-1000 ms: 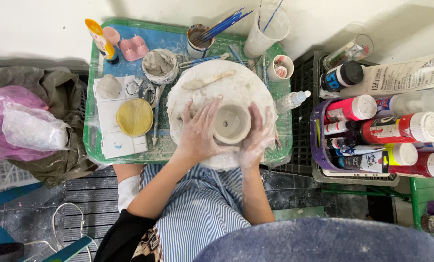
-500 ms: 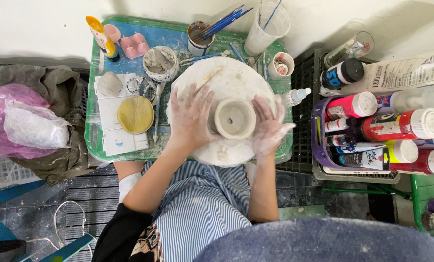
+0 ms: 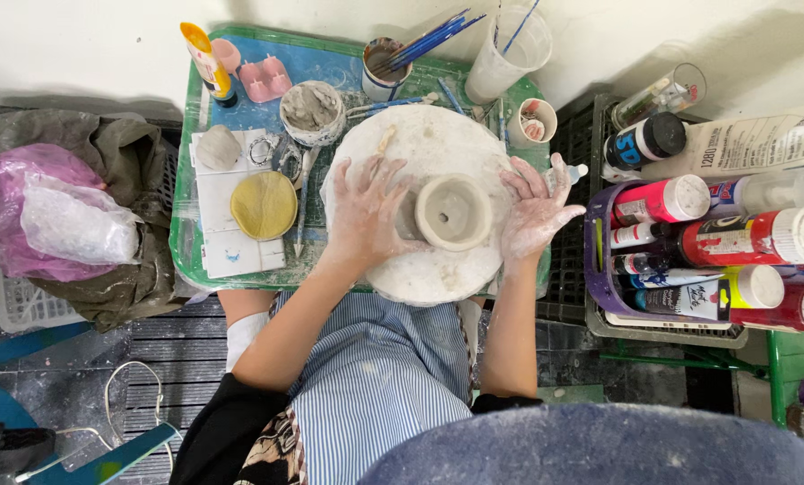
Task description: The person shapes clay on a spinning pottery wheel by hand and using a wooden tool. They add small pieces of clay to the vessel and dip their fingers into a cup of water to keep the clay moist while smoothing the walls.
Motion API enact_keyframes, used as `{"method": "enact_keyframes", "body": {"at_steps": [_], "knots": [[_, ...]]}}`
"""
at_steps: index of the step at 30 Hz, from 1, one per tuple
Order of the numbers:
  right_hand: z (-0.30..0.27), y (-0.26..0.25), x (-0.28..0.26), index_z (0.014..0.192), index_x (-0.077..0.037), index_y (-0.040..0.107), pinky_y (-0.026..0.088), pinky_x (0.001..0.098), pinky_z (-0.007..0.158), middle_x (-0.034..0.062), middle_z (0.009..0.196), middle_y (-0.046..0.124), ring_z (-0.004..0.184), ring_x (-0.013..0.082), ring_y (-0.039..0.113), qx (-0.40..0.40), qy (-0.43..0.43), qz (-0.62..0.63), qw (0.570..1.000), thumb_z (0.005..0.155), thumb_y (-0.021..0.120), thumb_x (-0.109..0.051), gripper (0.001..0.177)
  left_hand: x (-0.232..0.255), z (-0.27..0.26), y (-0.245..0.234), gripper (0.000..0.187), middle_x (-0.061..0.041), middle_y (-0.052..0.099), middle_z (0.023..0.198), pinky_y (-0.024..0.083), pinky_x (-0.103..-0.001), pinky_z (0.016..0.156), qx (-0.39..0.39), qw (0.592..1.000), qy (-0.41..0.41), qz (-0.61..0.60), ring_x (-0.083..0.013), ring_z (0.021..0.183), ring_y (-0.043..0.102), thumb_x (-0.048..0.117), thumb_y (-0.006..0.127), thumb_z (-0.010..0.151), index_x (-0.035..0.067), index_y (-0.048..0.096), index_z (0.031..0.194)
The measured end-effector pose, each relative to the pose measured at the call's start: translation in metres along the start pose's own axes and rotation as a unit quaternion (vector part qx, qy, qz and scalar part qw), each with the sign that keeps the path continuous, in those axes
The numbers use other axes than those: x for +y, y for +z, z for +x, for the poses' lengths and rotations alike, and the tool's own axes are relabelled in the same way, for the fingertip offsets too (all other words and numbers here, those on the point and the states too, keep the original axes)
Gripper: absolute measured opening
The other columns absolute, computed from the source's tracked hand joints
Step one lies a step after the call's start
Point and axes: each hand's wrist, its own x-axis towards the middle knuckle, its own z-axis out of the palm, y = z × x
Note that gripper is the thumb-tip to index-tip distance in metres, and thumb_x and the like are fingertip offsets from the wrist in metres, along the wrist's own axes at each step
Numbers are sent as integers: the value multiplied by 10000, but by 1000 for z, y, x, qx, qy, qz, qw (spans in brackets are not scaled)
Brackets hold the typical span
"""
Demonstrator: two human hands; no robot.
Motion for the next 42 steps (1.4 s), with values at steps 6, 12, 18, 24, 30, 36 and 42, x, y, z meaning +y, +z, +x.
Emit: {"method": "enact_keyframes", "body": {"at_steps": [6, 12, 18, 24, 30, 36, 42], "knots": [[13, 9, -8, 1574, -77, 365, 437, 484, 1170, 285, 1387, 643, 1244, 361, 641, 22, -26, -55, 998, 969, 254, -827, 970, 5, 0, 13, 981, -78, 537, 1478, 136, -635, 1186, -29, 999, -18, -25, -341, 1436, 371, 748, 801, 588, 111, 651, 1320], [-25, 58, -22, 1589, -103, 285, 273, 466, 1296, 198, 1605, 474, 1518, 321, 418, 52, 39, -47, 997, 976, 276, -779, 912, 29, -18, 28, 1025, -174, 494, 1510, 175, -612, 1179, 13, 995, -61, -77, -407, 1433, 364, 681, 807, 636, 2, 593, 1374], [-26, 75, -26, 1602, -81, 269, 305, 505, 1298, 197, 1617, 444, 1535, 341, 363, -32, 73, -23, 997, 981, 289, -782, 937, 46, -30, 22, 1185, -269, 379, 1579, 175, -634, 1207, 57, 989, -66, -117, -451, 1467, 328, 652, 815, 663, -103, 432, 1493], [-26, 68, -14, 1614, -75, 260, 303, 496, 1301, 205, 1635, 415, 1532, 330, 382, -44, 55, -85, 994, 976, 281, -809, 972, 13, -41, -2, 1055, -207, 400, 1591, 87, -670, 1186, 29, 993, -11, -115, -379, 1510, 301, 612, 813, 705, -18, 478, 1482], [-23, 64, -18, 1614, -88, 235, 328, 514, 1273, 223, 1591, 465, 1494, 360, 425, 25, 63, -11, 998, 967, 260, -774, 944, -3, -48, -5, 959, -96, 510, 1499, 51, -676, 1199, -5, 990, 17, -137, -322, 1499, 373, 602, 808, 727, 23, 541, 1443], [-58, 62, -28, 1629, -119, 126, 277, 527, 1291, 250, 1629, 386, 1526, 377, 377, 57, 52, -87, 993, 1007, 375, -710, 893, 15, -49, 9, 1185, -187, 430, 1593, 85, -709, 1177, -6, 981, -9, -194, -379, 1517, 349, 621, 796, 756, -85, 282, 1557], [-74, 60, -18, 1661, -126, 96, 249, 526, 1304, 253, 1689, 259, 1568, 364, 299, 16, 75, -19, 997, 1026, 319, -701, 886, 24, -39, 7, 1313, -256, 356, 1607, 96, -731, 1161, -18, 983, -20, -181, -431, 1511, 336, 687, 784, 726, -115, 161, 1559]]}}
